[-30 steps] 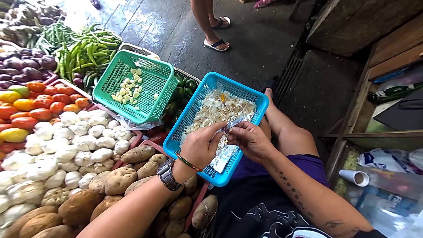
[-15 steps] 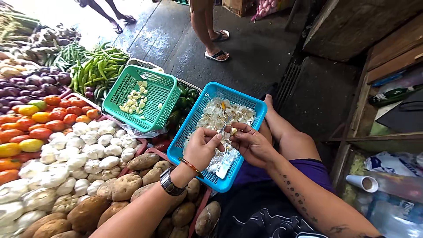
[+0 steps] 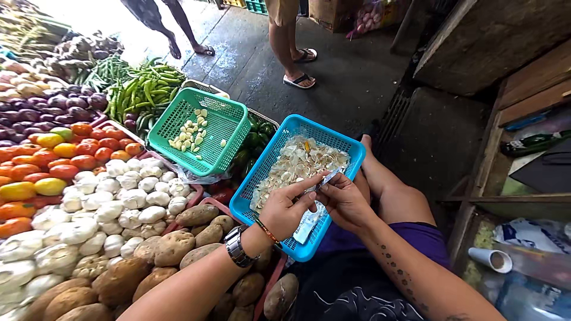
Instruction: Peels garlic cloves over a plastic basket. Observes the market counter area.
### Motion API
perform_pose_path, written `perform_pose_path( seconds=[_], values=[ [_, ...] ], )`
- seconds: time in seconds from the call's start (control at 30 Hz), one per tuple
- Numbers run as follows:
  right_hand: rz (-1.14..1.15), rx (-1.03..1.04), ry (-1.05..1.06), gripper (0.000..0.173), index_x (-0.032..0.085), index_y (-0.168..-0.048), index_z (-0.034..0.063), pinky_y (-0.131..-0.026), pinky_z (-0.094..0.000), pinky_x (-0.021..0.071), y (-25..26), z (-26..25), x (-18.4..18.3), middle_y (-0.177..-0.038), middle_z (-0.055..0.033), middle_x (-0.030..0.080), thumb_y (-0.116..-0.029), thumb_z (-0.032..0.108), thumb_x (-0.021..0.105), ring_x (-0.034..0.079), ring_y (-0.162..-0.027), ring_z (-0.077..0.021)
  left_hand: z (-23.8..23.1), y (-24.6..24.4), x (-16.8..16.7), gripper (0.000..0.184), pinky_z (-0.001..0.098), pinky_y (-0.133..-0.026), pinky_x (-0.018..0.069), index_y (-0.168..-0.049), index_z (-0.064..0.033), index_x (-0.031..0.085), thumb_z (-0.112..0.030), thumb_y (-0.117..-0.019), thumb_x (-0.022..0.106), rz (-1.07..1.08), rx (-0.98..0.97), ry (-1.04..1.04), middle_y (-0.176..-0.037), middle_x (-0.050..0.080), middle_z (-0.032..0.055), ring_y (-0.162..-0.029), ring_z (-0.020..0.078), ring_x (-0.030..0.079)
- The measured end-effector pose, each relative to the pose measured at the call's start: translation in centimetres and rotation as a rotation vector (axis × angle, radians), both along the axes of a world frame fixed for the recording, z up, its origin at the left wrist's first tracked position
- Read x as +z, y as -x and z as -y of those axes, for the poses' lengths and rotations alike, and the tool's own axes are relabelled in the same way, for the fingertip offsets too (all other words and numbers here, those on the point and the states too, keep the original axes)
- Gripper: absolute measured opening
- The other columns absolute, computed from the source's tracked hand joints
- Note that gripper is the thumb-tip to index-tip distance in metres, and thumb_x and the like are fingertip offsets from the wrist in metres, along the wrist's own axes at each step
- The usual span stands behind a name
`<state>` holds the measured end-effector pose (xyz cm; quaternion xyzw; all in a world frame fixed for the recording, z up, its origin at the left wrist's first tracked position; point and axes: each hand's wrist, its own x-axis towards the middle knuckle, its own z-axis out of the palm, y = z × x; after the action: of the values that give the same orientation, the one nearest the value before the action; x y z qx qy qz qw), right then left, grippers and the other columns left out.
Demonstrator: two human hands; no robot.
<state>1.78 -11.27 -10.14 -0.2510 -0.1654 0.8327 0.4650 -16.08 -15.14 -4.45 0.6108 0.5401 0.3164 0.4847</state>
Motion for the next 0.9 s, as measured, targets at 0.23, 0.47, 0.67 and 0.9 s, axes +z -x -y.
perform_pose_path(
  seconds=[0.23, 0.47, 0.67, 0.9],
  values=[
    [0.224, 0.013, -0.089, 0.019, 0.066, -0.107, 0.0077, -0.078, -0.0327, 0.0623, 0.2, 0.3, 0.1, -0.094, -0.0069, 0.073, -0.0900, -0.002, 0.069, 0.071, -0.080, -0.0155, -0.5, 0.1, 1.3, 0.036, 0.0261, -0.066, 0.0522, -0.140, -0.0133, 0.063, -0.016, -0.1060, 0.051, -0.024, 0.085, 0.129, -0.084, 0.067, 0.0020, -0.067, 0.0065, 0.059],
    [0.157, 0.055, 0.029, 0.029, 0.063, -0.120, 0.0094, -0.080, -0.0329, 0.0624, 0.4, -0.8, 1.2, -0.102, -0.0067, 0.076, -0.1042, -0.003, 0.042, 0.074, -0.086, -0.0168, -1.7, 0.5, 1.0, 0.038, 0.0258, -0.049, 0.0384, -0.144, -0.0152, 0.059, -0.020, -0.1079, 0.048, 0.126, 0.298, 0.363, -0.071, 0.055, -0.0007, -0.052, 0.0075, 0.044],
    [0.079, 0.082, 0.080, 0.027, 0.060, -0.118, 0.0089, -0.087, -0.0337, 0.0608, -0.1, -1.3, 1.4, -0.107, -0.0071, 0.074, -0.1052, -0.002, 0.039, 0.073, -0.091, -0.0175, -2.1, 0.4, 0.8, 0.041, 0.0249, -0.045, 0.0358, -0.149, -0.0150, 0.053, -0.022, -0.1097, 0.047, 0.089, 0.408, 0.490, -0.078, 0.062, 0.0038, -0.049, 0.0082, 0.044],
    [0.114, 0.074, 0.120, 0.024, 0.062, -0.118, 0.0081, -0.083, -0.0330, 0.0627, -0.5, -1.4, 1.9, -0.097, -0.0060, 0.075, -0.1047, -0.003, 0.046, 0.075, -0.084, -0.0167, -1.4, 0.1, 1.1, 0.032, 0.0220, -0.048, 0.0386, -0.134, -0.0029, 0.057, -0.021, -0.1090, 0.048, 0.070, 0.353, 0.373, -0.082, 0.071, 0.0041, -0.050, 0.0040, 0.048]
  ],
)
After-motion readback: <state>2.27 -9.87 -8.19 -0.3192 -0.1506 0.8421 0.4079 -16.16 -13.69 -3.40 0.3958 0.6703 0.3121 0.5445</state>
